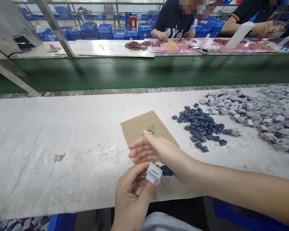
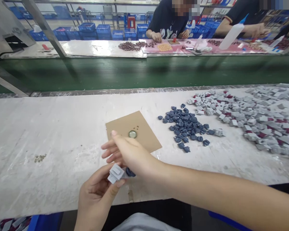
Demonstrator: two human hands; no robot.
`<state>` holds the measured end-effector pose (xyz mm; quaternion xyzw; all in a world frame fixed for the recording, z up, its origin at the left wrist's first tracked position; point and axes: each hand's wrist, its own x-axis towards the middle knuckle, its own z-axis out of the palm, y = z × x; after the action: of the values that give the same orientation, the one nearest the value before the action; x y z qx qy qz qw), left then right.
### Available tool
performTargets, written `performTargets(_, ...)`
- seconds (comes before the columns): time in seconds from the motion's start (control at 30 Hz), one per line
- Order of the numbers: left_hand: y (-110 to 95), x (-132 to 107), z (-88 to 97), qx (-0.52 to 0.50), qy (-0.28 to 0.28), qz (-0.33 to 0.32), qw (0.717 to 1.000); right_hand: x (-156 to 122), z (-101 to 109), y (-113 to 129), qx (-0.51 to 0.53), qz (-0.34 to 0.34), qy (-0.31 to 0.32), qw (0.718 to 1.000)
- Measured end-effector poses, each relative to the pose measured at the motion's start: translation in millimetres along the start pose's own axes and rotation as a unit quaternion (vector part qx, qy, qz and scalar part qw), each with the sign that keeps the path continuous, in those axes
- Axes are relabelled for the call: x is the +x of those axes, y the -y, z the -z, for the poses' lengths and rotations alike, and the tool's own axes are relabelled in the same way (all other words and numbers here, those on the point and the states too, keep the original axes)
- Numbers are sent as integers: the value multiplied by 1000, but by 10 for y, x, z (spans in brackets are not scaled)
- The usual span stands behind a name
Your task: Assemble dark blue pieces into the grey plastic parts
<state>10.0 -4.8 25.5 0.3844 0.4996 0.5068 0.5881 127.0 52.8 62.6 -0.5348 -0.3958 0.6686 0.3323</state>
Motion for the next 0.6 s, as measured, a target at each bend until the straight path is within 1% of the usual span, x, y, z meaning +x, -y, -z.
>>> performTargets(0.03, -1, -6, -13, 9, 6, -11, 1000, 9, -44, 3, 24, -52, 16, 998)
performTargets(0.07, 1, -11, -21, 15, 9, -21, 1000, 11, -80, -7, 48, -83, 24, 995)
performTargets(0.1, 5, -17, -26, 19, 9, -32, 999, 6, -106, -27, 69, -95, 26, 993)
performTargets(0.2, 34, -46, -22, 40, 2, -66, 997, -25, -133, -111, 114, -85, 26, 989)
performTargets(0.27, 67, -79, -19, 60, 0, -88, 994, -46, -121, -163, 126, -81, 30, 988)
performTargets(0.47, 166, -153, -52, 87, 2, -110, 990, -71, -88, -279, 149, -132, 51, 979)
performTargets(0.53, 160, -142, -17, 108, 24, -95, 989, -73, -112, -317, 159, -133, 49, 977)
performTargets(0.6, 138, -129, 91, 131, 81, -31, 988, -77, -107, -354, 152, -121, 40, 980)
